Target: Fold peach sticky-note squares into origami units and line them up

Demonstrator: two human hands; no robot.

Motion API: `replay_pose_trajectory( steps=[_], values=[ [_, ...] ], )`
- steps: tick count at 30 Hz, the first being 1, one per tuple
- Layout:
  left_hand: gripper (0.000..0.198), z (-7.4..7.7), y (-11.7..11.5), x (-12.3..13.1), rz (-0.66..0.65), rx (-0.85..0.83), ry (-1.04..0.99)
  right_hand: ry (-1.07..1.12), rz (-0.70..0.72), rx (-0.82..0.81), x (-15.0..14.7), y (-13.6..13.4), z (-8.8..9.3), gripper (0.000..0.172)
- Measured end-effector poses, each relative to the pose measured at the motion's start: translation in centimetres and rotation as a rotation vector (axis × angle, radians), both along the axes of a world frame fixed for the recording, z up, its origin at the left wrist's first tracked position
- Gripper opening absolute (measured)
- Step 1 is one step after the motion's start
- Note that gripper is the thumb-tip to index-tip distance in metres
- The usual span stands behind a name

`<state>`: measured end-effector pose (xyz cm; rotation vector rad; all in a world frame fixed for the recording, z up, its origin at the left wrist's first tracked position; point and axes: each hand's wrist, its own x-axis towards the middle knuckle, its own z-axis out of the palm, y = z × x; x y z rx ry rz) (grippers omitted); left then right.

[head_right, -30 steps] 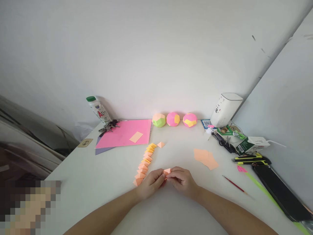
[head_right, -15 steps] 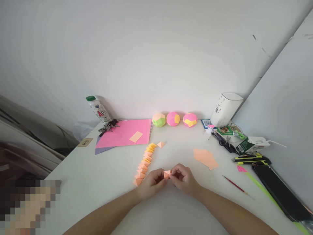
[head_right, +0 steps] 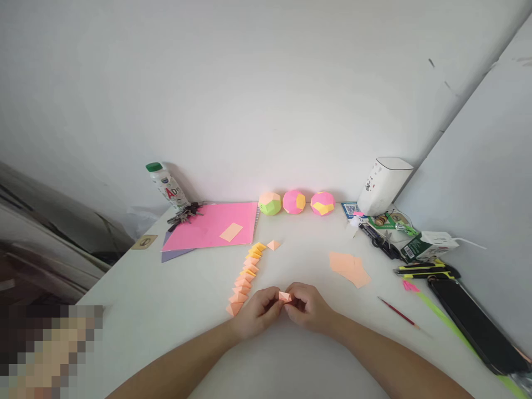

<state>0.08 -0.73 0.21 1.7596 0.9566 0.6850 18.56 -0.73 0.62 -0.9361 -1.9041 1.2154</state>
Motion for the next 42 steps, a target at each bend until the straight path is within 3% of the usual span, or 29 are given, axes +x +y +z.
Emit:
replay_pose_trajectory(
  steps=[19,30,34,42],
  values=[
    [0.026,0.5,0.1,0.2,-0.037,0.056,0.046,-0.06,-0.057,-0.006,-0.3,-0.2,0.1,0.009],
    [0.021,-0.1,0.4,-0.3,0.024,-0.144,-0.043,0.061,-0.087,-0.187,0.1,0.0,0.9,0.007],
    [0.019,-0.1,0.4,-0.2,0.018,-0.135,-0.047,0.052,-0.037,-0.137,0.1,-0.2,0.8,0.003],
    [0.027,0.1,0.1,0.1,0.029,-0.085,0.002,-0.1,-0.045,0.041,0.0,0.2,0.1,0.025]
  ],
)
